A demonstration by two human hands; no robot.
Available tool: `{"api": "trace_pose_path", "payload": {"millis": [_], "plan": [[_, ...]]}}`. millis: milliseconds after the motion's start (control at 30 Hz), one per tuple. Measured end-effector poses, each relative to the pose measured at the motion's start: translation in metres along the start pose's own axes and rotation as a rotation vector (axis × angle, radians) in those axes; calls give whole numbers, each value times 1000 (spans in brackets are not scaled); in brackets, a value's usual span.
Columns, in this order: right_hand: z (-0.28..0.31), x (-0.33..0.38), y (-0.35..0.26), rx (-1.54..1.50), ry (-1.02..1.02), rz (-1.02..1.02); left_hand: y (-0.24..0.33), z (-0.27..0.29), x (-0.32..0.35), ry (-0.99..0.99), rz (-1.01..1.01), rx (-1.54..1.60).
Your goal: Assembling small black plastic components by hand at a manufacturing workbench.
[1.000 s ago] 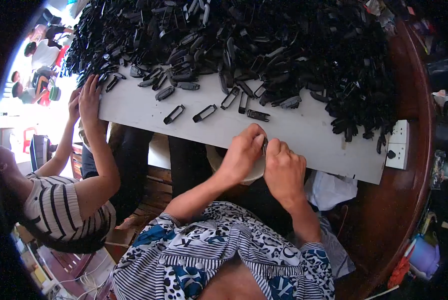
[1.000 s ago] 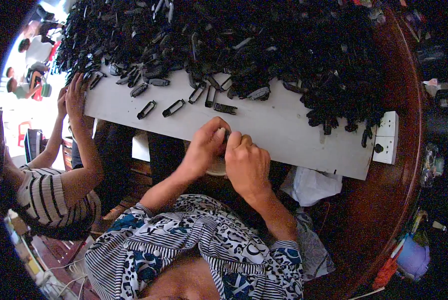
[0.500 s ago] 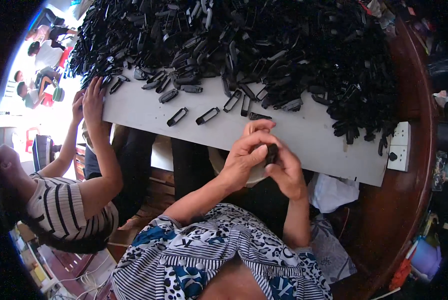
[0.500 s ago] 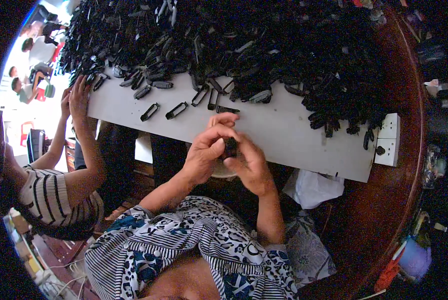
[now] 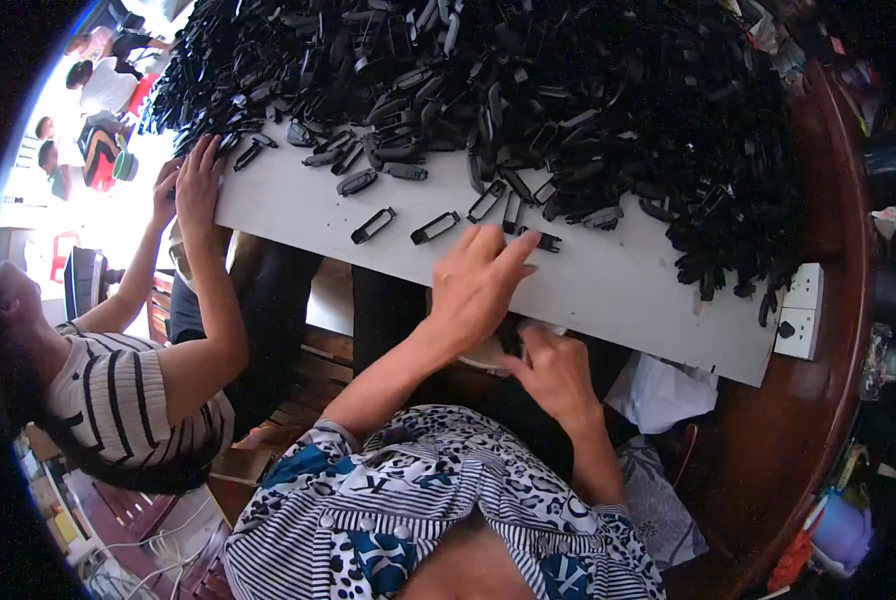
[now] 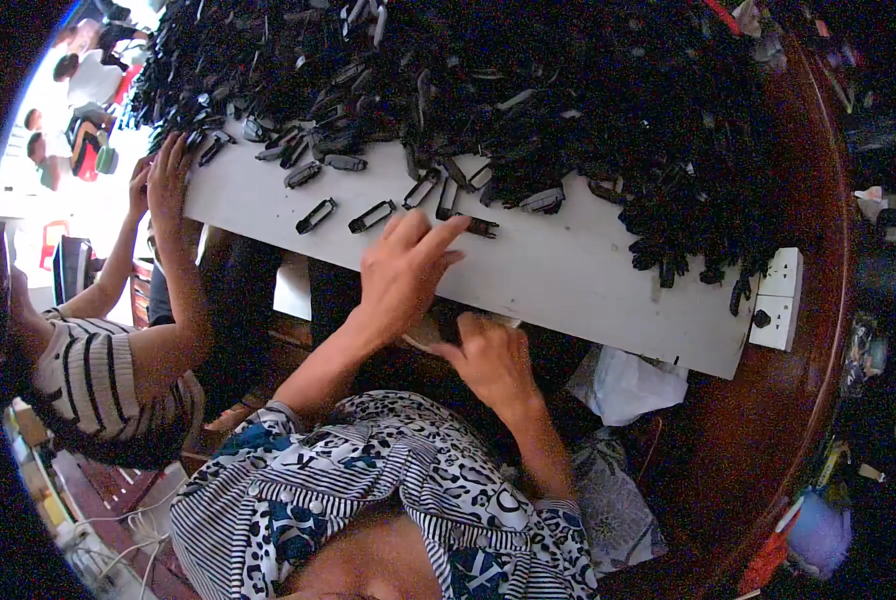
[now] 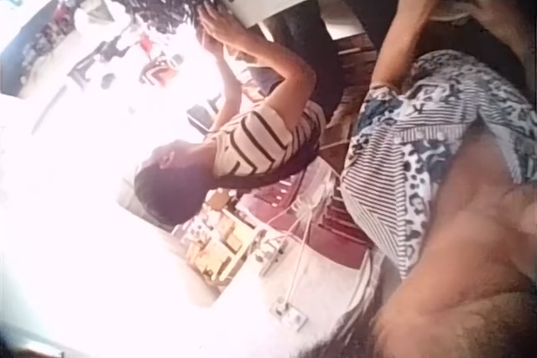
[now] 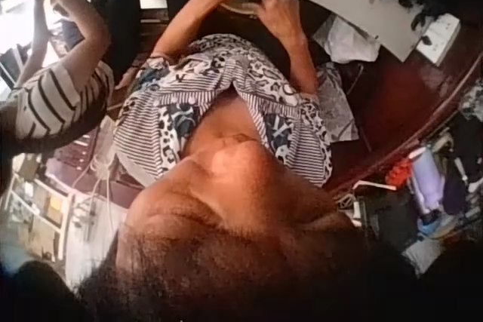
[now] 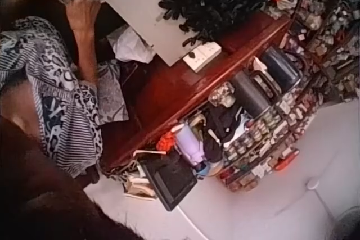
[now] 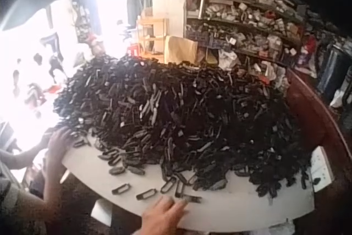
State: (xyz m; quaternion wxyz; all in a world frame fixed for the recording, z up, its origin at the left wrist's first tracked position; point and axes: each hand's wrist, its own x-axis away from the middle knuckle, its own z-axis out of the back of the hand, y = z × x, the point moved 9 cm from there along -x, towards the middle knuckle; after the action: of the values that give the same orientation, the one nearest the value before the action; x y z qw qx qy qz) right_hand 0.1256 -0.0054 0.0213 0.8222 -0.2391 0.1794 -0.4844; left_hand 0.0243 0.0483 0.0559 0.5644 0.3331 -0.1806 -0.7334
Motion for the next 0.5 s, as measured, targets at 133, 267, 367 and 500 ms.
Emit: {"api": "trace_pose_path", "payload": {"millis": [133, 267, 367, 500], "plan": [[3, -1, 0, 0, -93, -28, -2, -19, -8, 64, -92, -302], [58, -23, 3, -196, 278, -68, -3, -6, 5, 155, -152, -204], [73, -56, -1, -212, 404, -17, -9, 18, 21, 270, -145, -14], [44, -97, -2, -38, 292, -32, -44, 23, 42, 185, 217, 320]]}}
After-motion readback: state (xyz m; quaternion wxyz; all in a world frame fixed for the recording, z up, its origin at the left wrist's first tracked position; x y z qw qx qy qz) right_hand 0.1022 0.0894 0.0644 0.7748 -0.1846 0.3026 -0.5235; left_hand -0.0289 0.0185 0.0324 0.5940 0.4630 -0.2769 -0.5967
